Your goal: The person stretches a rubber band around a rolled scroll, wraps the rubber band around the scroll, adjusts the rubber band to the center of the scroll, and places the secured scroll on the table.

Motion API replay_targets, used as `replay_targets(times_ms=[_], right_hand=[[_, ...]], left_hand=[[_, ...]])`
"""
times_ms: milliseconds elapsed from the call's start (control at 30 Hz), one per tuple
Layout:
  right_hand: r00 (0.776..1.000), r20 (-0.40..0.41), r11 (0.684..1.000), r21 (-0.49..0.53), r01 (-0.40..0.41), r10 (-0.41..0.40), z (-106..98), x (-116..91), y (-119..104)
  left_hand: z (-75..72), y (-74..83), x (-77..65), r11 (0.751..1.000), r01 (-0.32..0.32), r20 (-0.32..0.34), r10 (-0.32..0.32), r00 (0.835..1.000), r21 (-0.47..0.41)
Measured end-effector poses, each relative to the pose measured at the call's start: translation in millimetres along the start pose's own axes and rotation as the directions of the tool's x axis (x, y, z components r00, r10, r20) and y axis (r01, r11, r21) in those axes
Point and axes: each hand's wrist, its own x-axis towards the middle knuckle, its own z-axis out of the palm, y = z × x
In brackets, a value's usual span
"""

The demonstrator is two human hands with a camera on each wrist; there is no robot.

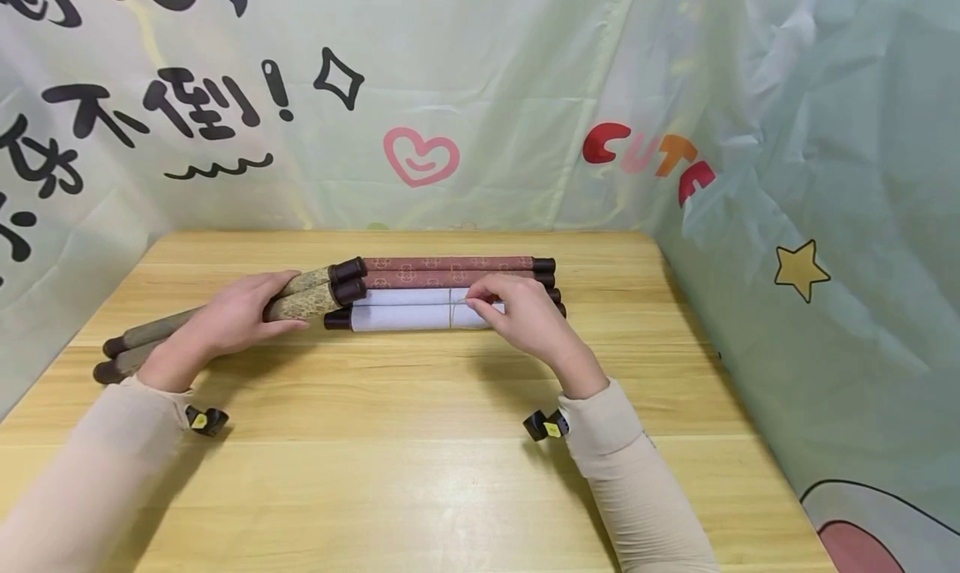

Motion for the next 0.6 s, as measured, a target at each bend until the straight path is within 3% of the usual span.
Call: replay_targets(times_ms=[300, 600], right_hand=[[1.0, 0.01, 0.999, 0.039, 0.016, -0.016, -2, -1, -4], [0.999, 0.027, 0.995, 0.092, 0.034, -0.037, -3, -2, -10]], left_hand=[[0.2, 29.7, 12.6, 0.999, -0.011, 0.022, 0.012, 1.0, -0.047], [9.9, 56.6, 24.0, 0.998, -0.061, 0.064, 0.062, 0.996, -0.016]])
